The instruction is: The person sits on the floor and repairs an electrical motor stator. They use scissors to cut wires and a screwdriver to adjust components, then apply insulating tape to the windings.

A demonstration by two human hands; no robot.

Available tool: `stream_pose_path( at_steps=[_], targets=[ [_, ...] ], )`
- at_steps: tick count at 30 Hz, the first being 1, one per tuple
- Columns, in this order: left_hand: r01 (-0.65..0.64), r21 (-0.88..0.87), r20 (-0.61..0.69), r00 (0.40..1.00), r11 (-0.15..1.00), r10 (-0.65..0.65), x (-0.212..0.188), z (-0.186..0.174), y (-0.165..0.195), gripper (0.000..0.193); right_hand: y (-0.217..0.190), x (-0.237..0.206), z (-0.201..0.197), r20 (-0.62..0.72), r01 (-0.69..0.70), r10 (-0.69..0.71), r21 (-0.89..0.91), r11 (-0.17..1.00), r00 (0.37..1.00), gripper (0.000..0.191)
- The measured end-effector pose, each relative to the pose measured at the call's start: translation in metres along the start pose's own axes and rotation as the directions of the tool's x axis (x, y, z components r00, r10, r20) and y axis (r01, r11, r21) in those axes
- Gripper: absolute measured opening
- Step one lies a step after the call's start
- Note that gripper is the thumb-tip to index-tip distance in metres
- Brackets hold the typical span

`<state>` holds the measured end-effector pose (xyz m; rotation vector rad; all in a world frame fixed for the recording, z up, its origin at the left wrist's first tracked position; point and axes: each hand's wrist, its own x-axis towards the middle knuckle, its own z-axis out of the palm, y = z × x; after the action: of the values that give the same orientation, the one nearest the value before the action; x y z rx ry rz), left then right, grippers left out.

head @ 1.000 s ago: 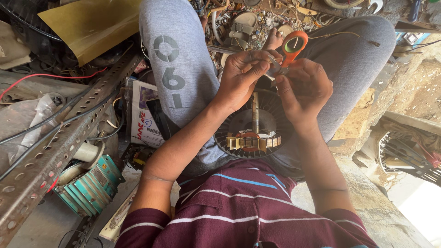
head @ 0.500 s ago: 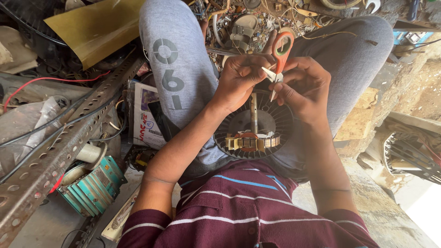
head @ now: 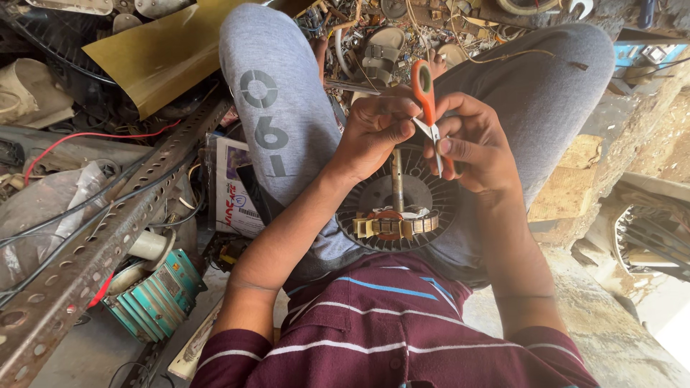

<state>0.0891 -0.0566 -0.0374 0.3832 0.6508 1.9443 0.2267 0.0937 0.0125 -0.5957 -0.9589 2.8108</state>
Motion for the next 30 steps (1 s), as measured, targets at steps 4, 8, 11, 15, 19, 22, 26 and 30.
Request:
stream_pose_path(
  at_steps=[4, 8, 11, 15, 19, 22, 26, 30],
  targets=[
    [-0.022, 0.001, -0.002, 1.0, 1.0, 0.022, -0.001, 0.0, -0.001, 0.015, 0.002, -0.001, -0.01, 0.055, -0.035, 0.026, 0.169, 0.985, 0.998, 0.038],
    [-0.026, 0.011, -0.005, 1.0, 1.0, 0.026, 0.0, -0.001, -0.001, 0.015, 0.0, -0.011, -0.028, 0.011, 0.125, -0.127, 0.117, 0.985, 0.992, 0.033],
    [-0.041, 0.034, 0.008, 0.999, 0.999, 0.041, 0.001, -0.002, 0.001, 0.015, -0.013, -0.02, -0.046, -0.088, 0.415, -0.408, 0.081, 0.906, 0.909, 0.032],
    [-0.084, 0.013, 0.018, 0.996, 0.996, 0.083, -0.002, -0.004, 0.005, 0.015, -0.04, -0.032, -0.068, -0.516, 0.619, -0.592, -0.143, 0.773, 0.62, 0.045],
    [-0.121, -0.034, -0.061, 0.991, 0.992, 0.118, -0.007, -0.008, 0.014, 0.01, -0.079, -0.045, -0.102, -0.637, 0.513, -0.678, -0.47, 0.718, 0.367, 0.047],
    [-0.186, -0.059, -0.148, 0.973, 0.981, 0.176, -0.01, -0.016, 0.029, 0.01, -0.1, -0.028, -0.14, -0.443, 0.312, -0.753, -0.717, 0.624, 0.486, 0.047],
    [-0.311, -0.017, -0.24, 0.924, 0.95, 0.298, -0.01, -0.028, 0.062, 0.011, -0.13, 0.013, -0.178, -0.254, 0.099, -0.725, -0.909, 0.405, 0.64, 0.026],
    [-0.388, 0.322, -0.201, 0.863, 0.864, 0.463, -0.014, -0.029, 0.095, 0.01, -0.147, 0.047, -0.175, 0.013, 0.038, -0.706, -0.999, 0.02, 0.708, 0.012]
  ],
)
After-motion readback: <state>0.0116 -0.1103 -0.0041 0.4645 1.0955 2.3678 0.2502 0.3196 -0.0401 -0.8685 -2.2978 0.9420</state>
